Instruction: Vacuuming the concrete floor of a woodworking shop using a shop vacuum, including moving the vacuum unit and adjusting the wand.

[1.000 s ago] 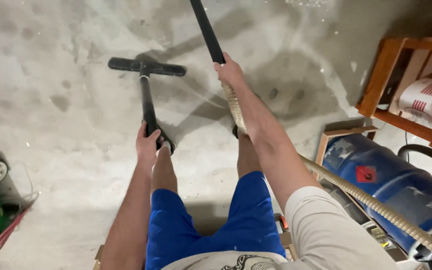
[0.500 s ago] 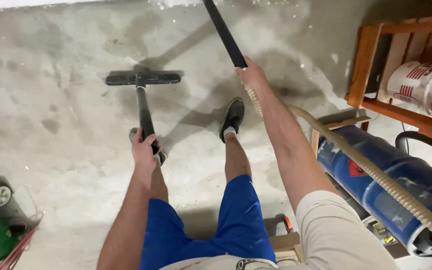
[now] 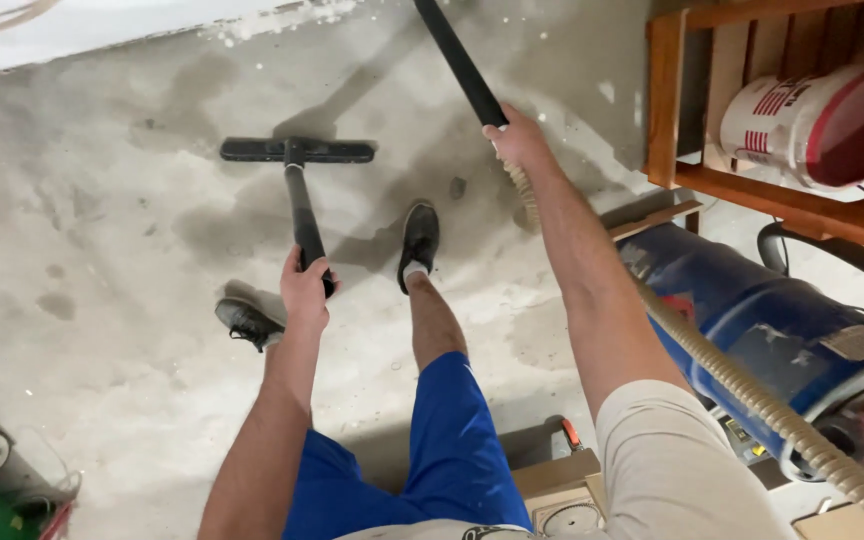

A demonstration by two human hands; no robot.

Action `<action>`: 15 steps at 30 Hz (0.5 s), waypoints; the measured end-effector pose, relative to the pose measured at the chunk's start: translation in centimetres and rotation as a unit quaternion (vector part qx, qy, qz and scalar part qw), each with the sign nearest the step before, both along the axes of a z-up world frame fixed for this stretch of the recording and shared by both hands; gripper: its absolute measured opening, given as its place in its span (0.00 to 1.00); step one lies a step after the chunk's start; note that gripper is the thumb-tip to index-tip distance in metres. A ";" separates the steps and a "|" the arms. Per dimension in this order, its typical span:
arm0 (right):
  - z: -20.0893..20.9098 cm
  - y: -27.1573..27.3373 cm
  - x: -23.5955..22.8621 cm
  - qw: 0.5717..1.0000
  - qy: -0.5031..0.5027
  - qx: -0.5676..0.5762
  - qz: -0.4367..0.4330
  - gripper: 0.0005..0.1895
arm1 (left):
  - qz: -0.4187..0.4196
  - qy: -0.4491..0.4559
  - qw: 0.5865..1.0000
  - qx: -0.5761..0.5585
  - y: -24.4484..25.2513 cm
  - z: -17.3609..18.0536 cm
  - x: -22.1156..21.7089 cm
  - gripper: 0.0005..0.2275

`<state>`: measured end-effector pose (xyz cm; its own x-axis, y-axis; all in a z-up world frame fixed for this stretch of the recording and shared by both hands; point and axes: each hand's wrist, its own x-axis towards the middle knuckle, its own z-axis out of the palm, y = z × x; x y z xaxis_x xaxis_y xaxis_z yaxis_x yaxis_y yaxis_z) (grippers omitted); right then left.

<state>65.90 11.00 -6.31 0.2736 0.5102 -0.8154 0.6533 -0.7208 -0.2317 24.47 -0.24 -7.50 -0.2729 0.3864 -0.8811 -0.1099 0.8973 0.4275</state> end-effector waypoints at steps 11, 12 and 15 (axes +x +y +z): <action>-3.4 -2.7 15.8 0.993 -0.019 0.035 -0.112 0.29 | -0.019 0.053 0.996 -0.063 4.0 8.2 5.8 0.28; -2.8 -2.6 16.4 0.991 -0.022 0.036 -0.128 0.28 | -0.017 0.055 0.996 -0.066 3.8 8.3 5.7 0.29; -3.0 -2.4 17.5 0.985 -0.023 0.026 -0.168 0.28 | -0.012 0.054 0.997 -0.060 2.8 7.5 5.4 0.29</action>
